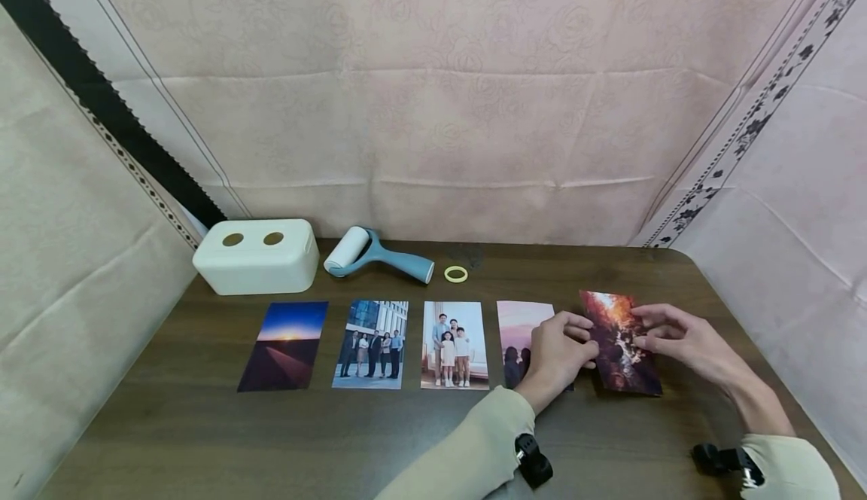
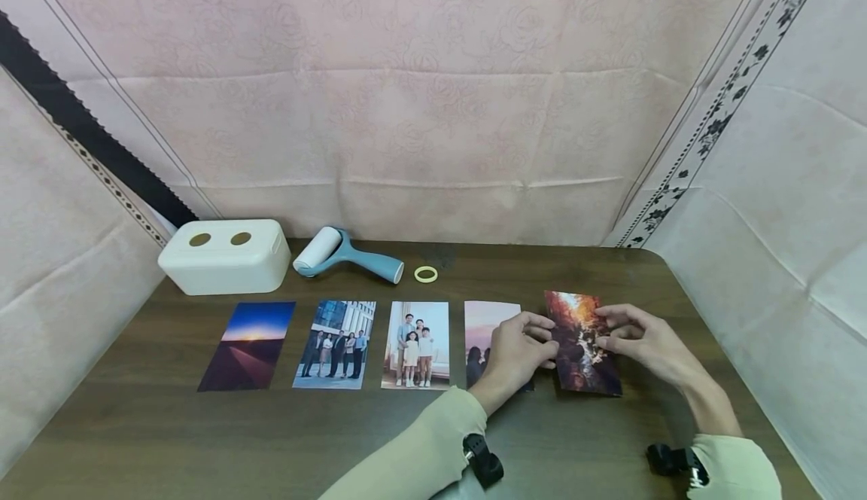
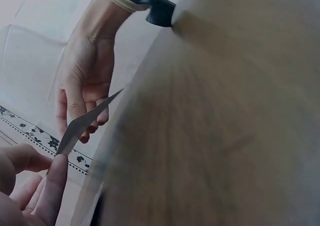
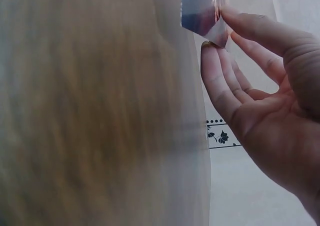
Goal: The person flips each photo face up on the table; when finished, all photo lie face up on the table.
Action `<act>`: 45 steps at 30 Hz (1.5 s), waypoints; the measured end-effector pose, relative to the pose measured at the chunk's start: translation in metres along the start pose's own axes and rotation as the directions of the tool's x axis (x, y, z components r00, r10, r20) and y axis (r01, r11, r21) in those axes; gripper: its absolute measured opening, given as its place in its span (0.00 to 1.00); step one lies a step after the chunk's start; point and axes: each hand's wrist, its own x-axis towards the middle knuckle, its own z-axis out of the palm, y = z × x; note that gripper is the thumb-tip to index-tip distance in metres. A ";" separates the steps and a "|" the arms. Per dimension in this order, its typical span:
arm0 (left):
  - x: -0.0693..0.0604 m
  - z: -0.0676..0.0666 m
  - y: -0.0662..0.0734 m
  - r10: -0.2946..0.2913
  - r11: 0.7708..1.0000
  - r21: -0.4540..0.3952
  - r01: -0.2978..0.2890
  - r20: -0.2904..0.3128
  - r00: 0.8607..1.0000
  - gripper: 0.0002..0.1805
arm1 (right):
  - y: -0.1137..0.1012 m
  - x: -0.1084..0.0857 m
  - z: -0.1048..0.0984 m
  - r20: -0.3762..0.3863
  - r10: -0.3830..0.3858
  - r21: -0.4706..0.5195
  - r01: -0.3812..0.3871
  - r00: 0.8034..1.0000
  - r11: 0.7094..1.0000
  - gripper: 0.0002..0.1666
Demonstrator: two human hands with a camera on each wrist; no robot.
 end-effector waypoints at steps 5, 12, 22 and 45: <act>0.000 -0.001 -0.002 0.013 0.997 0.081 -0.014 0.008 1.000 0.13 | 0.001 0.002 0.002 0.001 -0.022 -0.028 0.022 1.000 0.999 0.27; 0.004 -0.004 -0.004 0.070 0.950 0.304 -0.072 0.015 0.997 0.11 | 0.001 0.005 0.007 0.001 -0.034 -0.071 0.034 0.999 0.997 0.26; 0.009 -0.006 -0.009 0.098 0.894 0.438 -0.097 0.021 0.995 0.11 | 0.001 0.008 0.013 0.000 -0.021 -0.094 0.021 1.000 0.995 0.25; 0.007 0.000 -0.007 0.201 0.728 0.659 -0.189 0.059 0.978 0.14 | -0.005 0.009 0.017 0.011 -0.012 -0.209 0.014 1.000 0.978 0.22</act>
